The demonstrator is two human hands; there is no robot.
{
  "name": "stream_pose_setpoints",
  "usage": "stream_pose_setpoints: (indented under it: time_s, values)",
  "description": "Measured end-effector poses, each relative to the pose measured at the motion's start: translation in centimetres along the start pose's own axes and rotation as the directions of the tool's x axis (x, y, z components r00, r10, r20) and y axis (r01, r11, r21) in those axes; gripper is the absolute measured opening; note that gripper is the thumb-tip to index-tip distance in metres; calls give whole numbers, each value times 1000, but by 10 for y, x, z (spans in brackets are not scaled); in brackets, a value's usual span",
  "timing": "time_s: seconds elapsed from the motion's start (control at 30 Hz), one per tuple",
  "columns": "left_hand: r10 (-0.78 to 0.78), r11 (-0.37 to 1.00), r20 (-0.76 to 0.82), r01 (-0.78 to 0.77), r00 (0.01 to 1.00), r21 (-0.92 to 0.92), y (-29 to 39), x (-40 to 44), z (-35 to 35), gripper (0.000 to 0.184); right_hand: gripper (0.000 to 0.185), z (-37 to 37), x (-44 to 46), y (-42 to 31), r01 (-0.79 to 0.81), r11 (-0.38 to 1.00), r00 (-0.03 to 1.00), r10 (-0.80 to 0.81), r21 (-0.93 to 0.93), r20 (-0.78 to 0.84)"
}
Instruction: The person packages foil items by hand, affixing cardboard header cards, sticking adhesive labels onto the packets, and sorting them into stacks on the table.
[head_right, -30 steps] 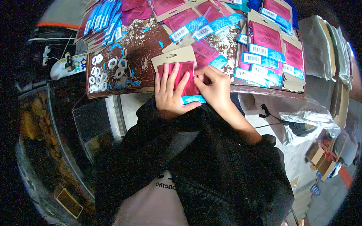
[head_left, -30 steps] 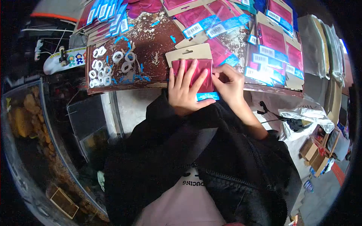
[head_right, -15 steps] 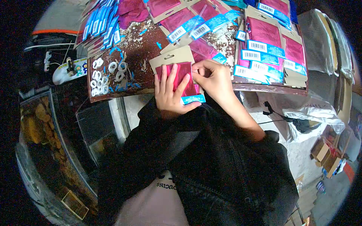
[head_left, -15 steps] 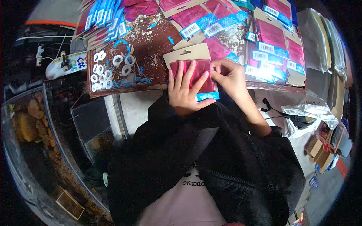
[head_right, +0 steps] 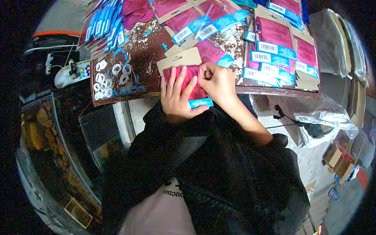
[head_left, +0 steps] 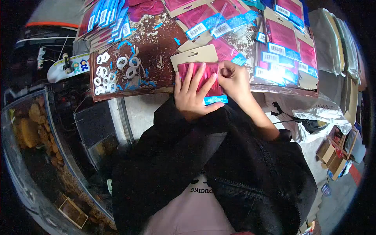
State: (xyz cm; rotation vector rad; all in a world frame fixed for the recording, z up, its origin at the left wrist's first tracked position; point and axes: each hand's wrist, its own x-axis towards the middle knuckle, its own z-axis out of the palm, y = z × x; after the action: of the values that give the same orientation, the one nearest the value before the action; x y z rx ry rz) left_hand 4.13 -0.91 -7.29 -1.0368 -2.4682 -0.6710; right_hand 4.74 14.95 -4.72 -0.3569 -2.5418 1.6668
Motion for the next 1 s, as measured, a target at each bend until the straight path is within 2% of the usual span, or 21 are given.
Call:
stream_pose_setpoints:
  time_s: [0.1,0.3,0.43,0.63,0.8,0.93,1.0]
  values:
    - [-2,1000,27,1,1000,23,0,1,-2,75,13,-1,0,2,-49,998,999,49,40,11]
    - [52,996,45,-55,998,72,-1,5,-3,77,13,-13,-3,-2,-52,998,998,51,32,32]
    - [85,986,35,-89,996,138,-1,4,-1,74,14,-25,2,1,-218,946,958,161,238,237]
    - [35,991,80,-45,996,129,1,3,-3,72,15,-28,3,-6,-200,955,953,136,221,272]
    - [-31,997,101,23,994,78,2,4,-5,73,16,-23,2,-12,-123,991,976,113,44,186]
    - [-31,998,93,27,995,48,-2,3,-7,74,16,-18,5,-25,214,947,976,-195,-239,99]
    - [-49,997,103,43,994,59,-5,4,-11,74,16,-17,8,-26,207,959,975,-187,-192,116]
